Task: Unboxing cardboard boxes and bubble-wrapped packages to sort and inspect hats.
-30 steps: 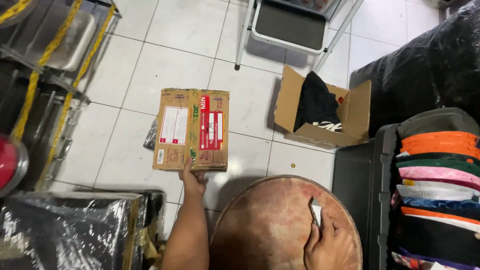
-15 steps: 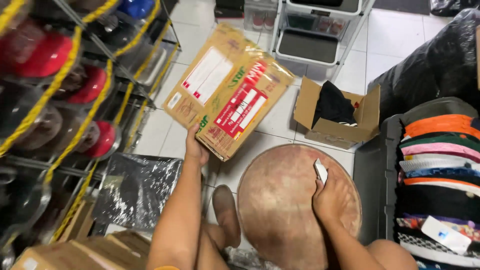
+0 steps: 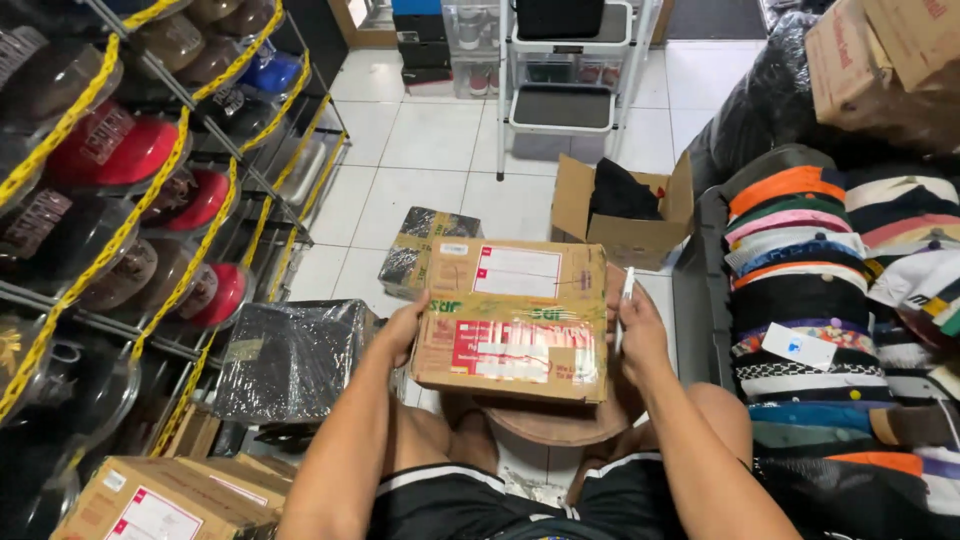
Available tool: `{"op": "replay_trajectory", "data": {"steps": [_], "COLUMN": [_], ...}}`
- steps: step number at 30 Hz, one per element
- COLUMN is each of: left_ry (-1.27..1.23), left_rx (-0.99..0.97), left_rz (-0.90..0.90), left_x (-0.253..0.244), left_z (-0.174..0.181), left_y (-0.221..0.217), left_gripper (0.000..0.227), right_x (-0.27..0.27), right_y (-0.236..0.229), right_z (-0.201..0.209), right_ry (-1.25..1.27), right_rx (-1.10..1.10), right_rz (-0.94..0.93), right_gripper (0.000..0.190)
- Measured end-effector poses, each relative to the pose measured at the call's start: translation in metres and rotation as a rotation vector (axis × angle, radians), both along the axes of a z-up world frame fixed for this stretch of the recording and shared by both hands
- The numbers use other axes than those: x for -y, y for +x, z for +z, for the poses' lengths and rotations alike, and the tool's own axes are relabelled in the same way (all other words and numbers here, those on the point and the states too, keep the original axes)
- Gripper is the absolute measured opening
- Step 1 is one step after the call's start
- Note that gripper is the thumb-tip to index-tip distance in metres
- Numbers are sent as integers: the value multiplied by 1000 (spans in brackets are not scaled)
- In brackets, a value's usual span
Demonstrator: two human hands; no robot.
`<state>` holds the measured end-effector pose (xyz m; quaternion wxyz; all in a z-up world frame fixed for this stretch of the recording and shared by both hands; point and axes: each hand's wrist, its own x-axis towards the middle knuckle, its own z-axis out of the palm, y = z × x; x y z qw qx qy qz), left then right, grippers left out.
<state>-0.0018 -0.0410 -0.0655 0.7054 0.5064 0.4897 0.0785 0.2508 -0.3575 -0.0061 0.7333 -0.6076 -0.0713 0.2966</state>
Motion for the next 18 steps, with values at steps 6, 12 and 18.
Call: {"op": "replay_trajectory", "data": {"steps": [6,12,18], "left_ry": [818,918,815], "left_rx": [-481,-600,-630], "left_rz": [-174,-98,-56], "left_x": [27,54,49], "left_z": [50,93,87], "left_y": [-1,13,19], "left_gripper": [49,54,62], "right_x": [-10,-21,-19], "right_y": [-9,-5,-13], "right_z": [-4,-41,-18], "right_ry": [52,93,44], "right_rx": [30,-105,-144], "right_rz": [-10,-28,20], "right_gripper": [18,21,19]}}
